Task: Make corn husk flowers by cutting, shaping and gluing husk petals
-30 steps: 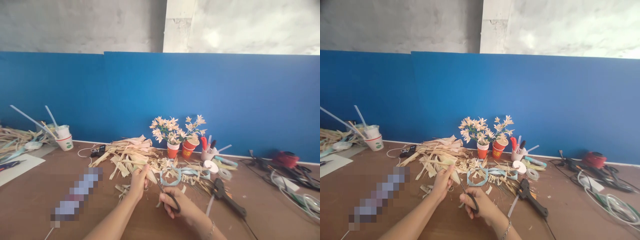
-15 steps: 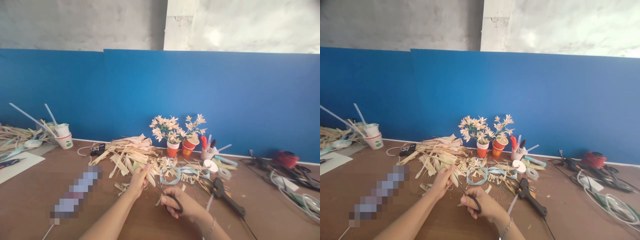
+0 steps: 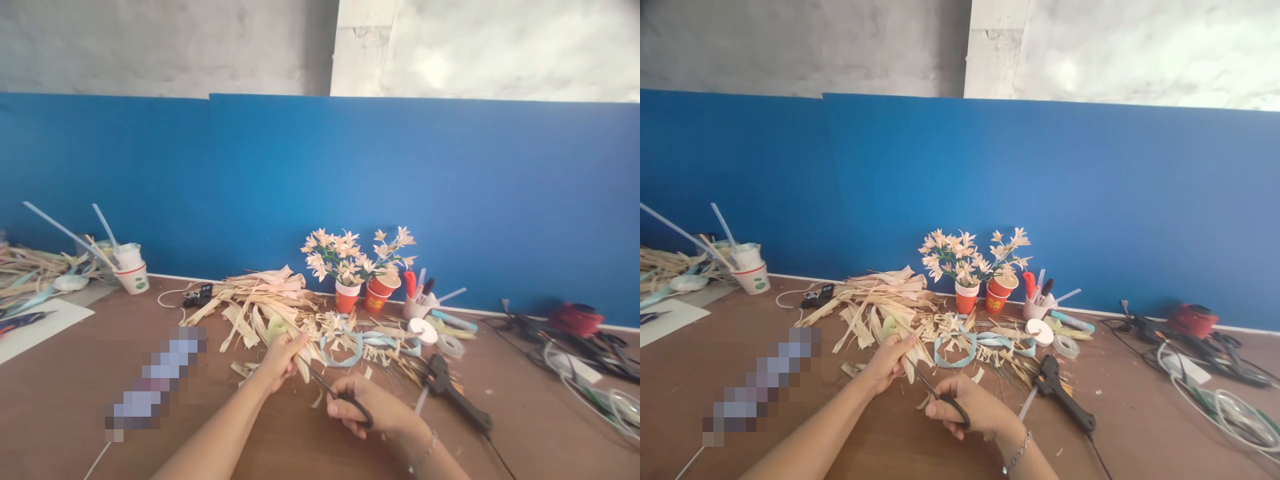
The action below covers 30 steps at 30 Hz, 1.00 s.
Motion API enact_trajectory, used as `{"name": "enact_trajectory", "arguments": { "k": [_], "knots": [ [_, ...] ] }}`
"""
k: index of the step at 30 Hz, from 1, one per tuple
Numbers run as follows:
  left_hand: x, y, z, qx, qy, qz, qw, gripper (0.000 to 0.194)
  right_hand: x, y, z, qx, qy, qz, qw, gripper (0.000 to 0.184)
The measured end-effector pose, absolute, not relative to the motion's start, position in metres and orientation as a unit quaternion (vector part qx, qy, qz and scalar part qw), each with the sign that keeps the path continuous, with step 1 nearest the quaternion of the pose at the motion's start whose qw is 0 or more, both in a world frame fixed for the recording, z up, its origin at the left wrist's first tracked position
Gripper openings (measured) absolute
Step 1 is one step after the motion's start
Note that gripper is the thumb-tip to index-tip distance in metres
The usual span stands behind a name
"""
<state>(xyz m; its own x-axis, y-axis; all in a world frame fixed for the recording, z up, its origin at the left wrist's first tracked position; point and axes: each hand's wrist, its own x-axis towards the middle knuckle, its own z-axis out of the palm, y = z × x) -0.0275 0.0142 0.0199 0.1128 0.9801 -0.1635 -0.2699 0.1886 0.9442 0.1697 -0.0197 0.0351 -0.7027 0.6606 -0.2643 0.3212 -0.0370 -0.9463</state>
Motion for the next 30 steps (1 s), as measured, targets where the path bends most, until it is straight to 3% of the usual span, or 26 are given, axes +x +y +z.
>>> {"name": "enact_trajectory", "arguments": {
  "k": [15,24,30],
  "knots": [
    [-0.0274,0.0156,0.0114,0.431,0.411,0.483,0.642,0.041,0.1748,-0.0163,0.0327,-0.379,-0.685,0.614,0.104,0.039],
    [-0.0251,0.0195,0.0105,0.422,0.512,0.529,0.53,0.048,0.1783,-0.0166,0.0317,-0.387,-0.669,0.628,0.093,0.042],
    [-0.0251,0.0196,0.0109,0.422,0.527,0.526,0.517,0.045,0.1753,-0.0168,0.0272,-0.398,-0.67,0.617,0.114,0.041]
  ]
}}
